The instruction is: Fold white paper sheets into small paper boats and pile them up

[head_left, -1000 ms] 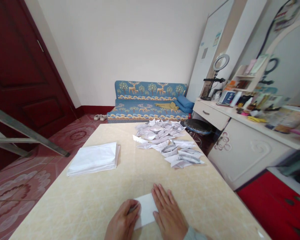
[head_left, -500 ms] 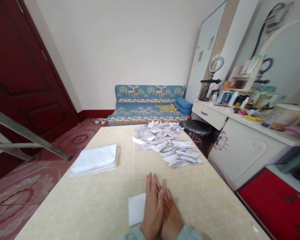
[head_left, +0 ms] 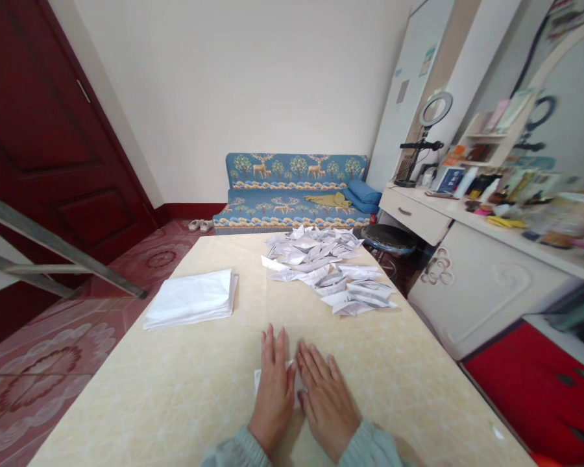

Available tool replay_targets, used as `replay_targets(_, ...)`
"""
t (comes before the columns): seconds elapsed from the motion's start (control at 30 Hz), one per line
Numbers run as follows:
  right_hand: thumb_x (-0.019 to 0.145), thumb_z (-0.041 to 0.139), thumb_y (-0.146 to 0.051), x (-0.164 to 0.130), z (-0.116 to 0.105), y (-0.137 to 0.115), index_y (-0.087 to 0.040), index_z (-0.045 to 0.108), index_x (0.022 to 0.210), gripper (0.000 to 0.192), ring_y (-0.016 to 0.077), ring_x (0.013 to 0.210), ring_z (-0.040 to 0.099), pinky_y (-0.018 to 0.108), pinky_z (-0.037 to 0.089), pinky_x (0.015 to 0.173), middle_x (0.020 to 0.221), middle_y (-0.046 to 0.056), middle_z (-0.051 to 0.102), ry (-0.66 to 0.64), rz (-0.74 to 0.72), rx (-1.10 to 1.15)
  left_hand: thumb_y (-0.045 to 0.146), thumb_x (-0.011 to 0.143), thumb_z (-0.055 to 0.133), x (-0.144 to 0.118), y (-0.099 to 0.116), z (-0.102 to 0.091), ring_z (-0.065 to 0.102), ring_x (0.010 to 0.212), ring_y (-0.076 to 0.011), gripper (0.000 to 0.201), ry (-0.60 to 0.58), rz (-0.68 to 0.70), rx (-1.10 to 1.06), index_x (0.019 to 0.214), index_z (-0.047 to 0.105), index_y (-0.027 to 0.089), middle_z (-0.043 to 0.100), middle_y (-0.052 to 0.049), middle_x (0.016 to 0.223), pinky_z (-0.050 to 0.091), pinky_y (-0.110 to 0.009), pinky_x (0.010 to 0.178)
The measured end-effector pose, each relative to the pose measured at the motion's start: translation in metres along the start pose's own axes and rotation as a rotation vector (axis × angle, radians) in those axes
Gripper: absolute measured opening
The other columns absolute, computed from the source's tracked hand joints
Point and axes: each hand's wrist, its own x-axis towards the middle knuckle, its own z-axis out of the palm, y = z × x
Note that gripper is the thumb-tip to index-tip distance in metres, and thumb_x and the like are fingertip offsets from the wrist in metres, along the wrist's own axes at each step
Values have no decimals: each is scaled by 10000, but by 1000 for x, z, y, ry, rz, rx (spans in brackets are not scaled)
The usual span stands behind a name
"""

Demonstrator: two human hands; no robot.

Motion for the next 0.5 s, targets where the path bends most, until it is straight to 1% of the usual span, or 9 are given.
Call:
replay_targets(0.03,859,366,-199,0,-2,-1,-243,44,1443,668,222,1386,58,493,124,1109,1503,-14,32,-20,11,11,157,911,299,-1,-7,-3,-26,1386,-242,556,1,38,57,1437,125,210,-43,-63,1525,251,-474,1085)
replay_targets(0.1,865,361,-225,0,-5,-3,-250,40,1443,661,216,1387,46,489,95,1114,1502,-29,15,-51,22,30,150,904,311,-3,-21,-13,27,1386,-256,563,-30,134,189,1436,133,206,12,-82,1524,288,-478,1063)
replay_targets(0.2,884,336,-257,0,-8,-1,-247,45,1442,629,211,1388,34,484,65,1117,1501,-33,8,-79,33,57,276,909,362,-8,-37,-32,170,1368,-276,552,-146,262,420,1428,184,219,189,-97,1497,255,-519,1062)
replay_targets(0.27,887,332,-265,0,-9,2,-249,55,1442,620,210,1388,32,484,56,1117,1500,-35,11,-88,33,81,307,915,340,-11,-42,-45,202,1360,-276,537,-208,281,528,1426,185,251,235,-65,1484,235,-537,1056)
replay_targets(0.33,881,353,-280,1,-10,0,-250,85,1441,622,221,1387,40,495,49,1115,1500,-31,30,-94,44,110,314,918,317,-14,-44,-54,208,1358,-272,534,-215,284,592,1427,165,264,236,-45,1483,225,-536,1052)
replay_targets(0.4,864,400,-339,4,-8,-11,-227,124,1440,648,253,1383,48,517,46,1109,1499,-1,54,-69,92,145,313,914,310,-16,-46,-56,201,1359,-271,540,-199,283,629,1429,151,263,217,-39,1487,210,-530,1051)
replay_targets(0.43,848,431,-385,6,-5,-22,-203,137,1439,685,277,1380,50,530,51,1104,1498,27,63,-37,127,167,306,909,313,-17,-48,-55,197,1360,-271,547,-190,287,639,1429,148,263,211,-37,1489,202,-526,1052)
replay_targets(0.47,839,440,-433,9,-2,-36,-183,130,1441,722,288,1378,51,528,65,1104,1499,48,59,13,133,196,294,902,321,-18,-50,-53,195,1361,-268,555,-178,294,645,1428,149,264,213,-31,1489,193,-521,1054)
replay_targets(0.5,839,435,-457,13,2,-51,-185,100,1444,743,286,1378,60,520,79,1106,1501,50,54,58,80,229,280,892,332,-19,-54,-50,198,1360,-260,563,-160,300,646,1426,156,270,225,-21,1486,186,-511,1058)
